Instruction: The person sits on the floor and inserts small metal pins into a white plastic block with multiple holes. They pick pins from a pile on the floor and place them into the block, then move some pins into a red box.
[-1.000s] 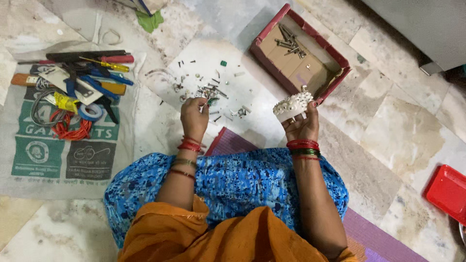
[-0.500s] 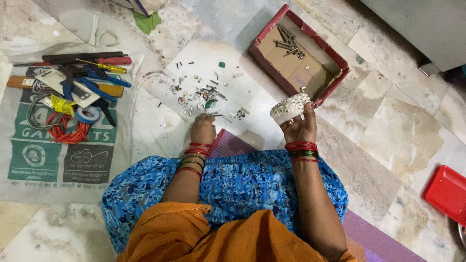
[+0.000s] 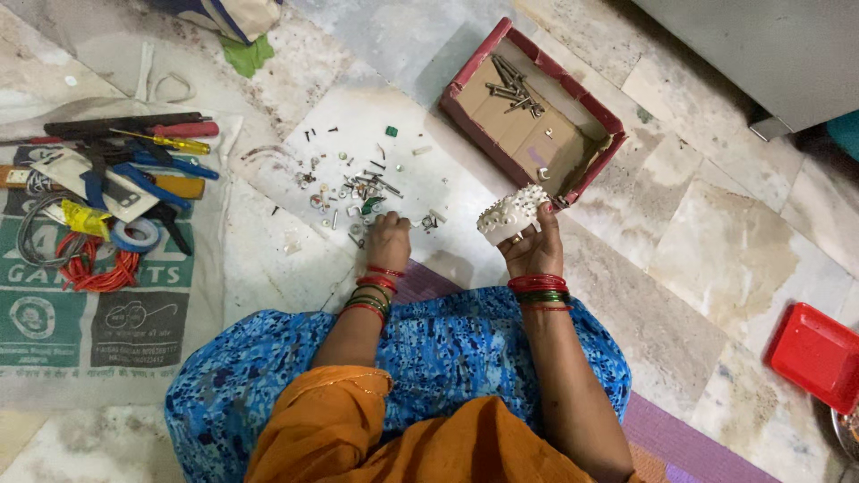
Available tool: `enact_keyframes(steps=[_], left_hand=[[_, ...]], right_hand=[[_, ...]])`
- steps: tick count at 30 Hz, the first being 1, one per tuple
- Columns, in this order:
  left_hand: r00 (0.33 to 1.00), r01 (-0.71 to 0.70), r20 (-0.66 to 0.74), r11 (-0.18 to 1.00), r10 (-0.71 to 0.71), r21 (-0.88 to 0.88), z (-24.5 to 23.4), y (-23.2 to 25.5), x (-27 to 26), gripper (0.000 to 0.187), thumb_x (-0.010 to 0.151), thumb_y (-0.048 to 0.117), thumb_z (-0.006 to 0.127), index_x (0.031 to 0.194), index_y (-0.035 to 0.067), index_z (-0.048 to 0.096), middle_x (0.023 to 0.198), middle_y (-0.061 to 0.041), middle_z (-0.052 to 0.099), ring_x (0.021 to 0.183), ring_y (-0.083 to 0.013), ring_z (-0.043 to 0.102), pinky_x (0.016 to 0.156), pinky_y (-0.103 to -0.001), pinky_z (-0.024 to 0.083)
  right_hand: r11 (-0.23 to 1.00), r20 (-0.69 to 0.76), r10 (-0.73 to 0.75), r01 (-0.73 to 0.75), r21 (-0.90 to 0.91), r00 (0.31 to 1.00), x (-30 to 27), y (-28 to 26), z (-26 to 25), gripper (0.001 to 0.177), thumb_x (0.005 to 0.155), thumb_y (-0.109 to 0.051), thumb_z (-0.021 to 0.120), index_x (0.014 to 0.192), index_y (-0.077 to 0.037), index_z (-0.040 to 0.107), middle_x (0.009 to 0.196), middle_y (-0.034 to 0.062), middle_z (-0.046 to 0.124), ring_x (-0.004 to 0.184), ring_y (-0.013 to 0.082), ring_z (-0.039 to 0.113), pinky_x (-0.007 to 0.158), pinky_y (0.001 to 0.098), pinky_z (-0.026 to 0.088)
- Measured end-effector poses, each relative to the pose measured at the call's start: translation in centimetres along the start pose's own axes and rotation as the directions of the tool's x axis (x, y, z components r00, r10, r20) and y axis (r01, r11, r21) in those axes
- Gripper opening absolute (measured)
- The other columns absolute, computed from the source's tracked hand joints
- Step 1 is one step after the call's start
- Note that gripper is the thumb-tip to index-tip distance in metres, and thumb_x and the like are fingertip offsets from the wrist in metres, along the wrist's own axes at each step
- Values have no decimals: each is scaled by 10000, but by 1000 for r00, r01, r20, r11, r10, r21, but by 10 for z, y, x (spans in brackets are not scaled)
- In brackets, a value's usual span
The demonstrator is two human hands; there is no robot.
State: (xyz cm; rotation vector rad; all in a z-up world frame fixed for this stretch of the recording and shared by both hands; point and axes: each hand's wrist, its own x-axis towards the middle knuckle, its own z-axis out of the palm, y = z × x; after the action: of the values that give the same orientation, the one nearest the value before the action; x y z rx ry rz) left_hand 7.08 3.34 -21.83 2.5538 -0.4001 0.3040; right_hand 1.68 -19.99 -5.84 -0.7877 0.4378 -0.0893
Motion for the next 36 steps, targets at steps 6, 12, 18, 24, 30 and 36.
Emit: enact_keyframes(steps=[6,12,18,24,30,36], left_hand=[[995,84,-56,995,-86,-48,-9,-6,0,118,804,98,696,894,40,747,942,-133,656,939,-344,604,809,-473,522],[1000,12,-18,1000,-12,-2,-2,1,8,115,814,94,688,895,40,750,966,-137,661,956,-339,600,824,-451,536],[1000,7,30,1000,-6,-24,16,21,22,79,841,87,673,836,45,740,947,-131,660,955,-339,604,817,-456,536],[998,43,37,997,-41,-58,43,30,34,79,788,99,697,818,29,721,965,-166,664,944,-365,624,796,-466,541],[991,126,49,985,-121,-121,48,28,47,75,791,55,723,853,19,701,905,-189,689,865,-389,669,748,-466,562],[922,295,58,598,-382,-745,-5,59,53,141,837,55,785,946,-6,719,849,-122,764,740,-219,737,650,-306,581]], right_hand=[[1000,-13,-19,19,-18,1000,-7,-3,11,677,916,-518,669,1395,-83,472,1286,171,647,1195,380,647,1074,602,511],[996,-79,-53,47,-71,995,-13,-10,19,749,882,-551,672,1409,-69,450,1267,162,651,1184,365,656,1056,580,533],[999,-43,-31,30,-21,999,-6,-7,10,739,895,-559,677,1394,-51,475,1269,166,654,1168,350,661,1051,559,532],[999,-25,-8,9,53,1000,0,0,-3,627,955,-517,626,1373,-64,513,1286,156,653,1161,337,660,1043,546,528],[1000,-23,-17,17,5,1000,4,3,2,541,965,-472,610,1337,-93,509,1244,160,663,1110,354,683,981,563,558],[992,-41,-99,96,-80,994,3,5,1,396,937,-311,691,1216,-164,452,1218,68,617,1080,304,671,888,561,587]])
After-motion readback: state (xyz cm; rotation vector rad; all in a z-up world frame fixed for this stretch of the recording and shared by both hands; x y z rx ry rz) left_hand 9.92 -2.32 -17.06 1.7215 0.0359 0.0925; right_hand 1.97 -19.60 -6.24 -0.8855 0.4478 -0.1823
